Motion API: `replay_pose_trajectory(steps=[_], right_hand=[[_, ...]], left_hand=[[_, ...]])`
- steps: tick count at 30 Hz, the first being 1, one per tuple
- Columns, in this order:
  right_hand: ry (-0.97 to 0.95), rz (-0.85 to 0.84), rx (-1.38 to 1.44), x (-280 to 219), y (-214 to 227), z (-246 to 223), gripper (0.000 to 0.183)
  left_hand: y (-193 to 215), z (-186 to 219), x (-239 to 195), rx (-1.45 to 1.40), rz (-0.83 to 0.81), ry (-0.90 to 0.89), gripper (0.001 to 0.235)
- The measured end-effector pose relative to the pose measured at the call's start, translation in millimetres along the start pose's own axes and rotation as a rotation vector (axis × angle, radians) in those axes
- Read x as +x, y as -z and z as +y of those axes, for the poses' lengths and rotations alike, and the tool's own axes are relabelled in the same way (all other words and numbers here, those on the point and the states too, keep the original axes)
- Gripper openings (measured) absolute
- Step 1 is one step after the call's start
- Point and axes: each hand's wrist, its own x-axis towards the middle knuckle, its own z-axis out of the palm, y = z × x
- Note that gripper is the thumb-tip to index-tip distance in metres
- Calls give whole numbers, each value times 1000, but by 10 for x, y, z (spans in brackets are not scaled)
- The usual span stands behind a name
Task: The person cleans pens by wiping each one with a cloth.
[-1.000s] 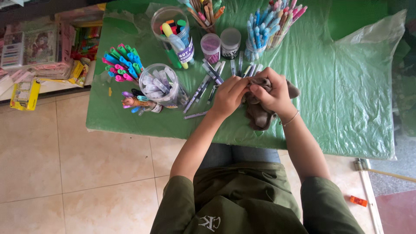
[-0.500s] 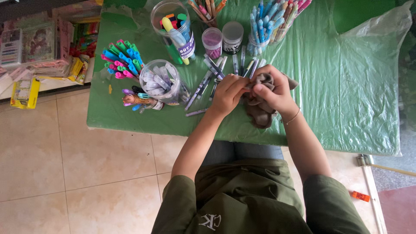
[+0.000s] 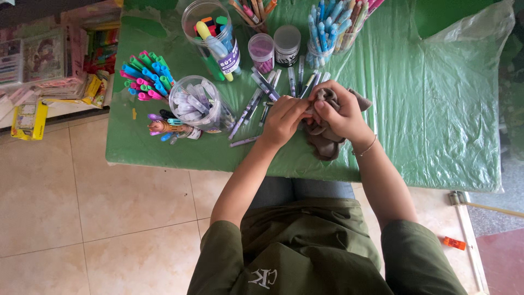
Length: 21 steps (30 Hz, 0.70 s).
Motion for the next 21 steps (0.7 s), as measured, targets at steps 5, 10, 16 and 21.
replay_pose_trajectory(steps=[5,10,16,21], right_hand=[[54,-172,-96,18,77,-152,26],[161,-229,-283,73,42,-255,31],[-104,-29,-139,11,-76,-152,29],[67,204,96,85,-74,98,25]], left_hand=[[-43,-27,-39,-75,4,90,22],[-12,-49,-26,0,-25,16,23],[22,-62,-43,34,-27,-7,26],[-115,0,-35,-262,138,340,22]])
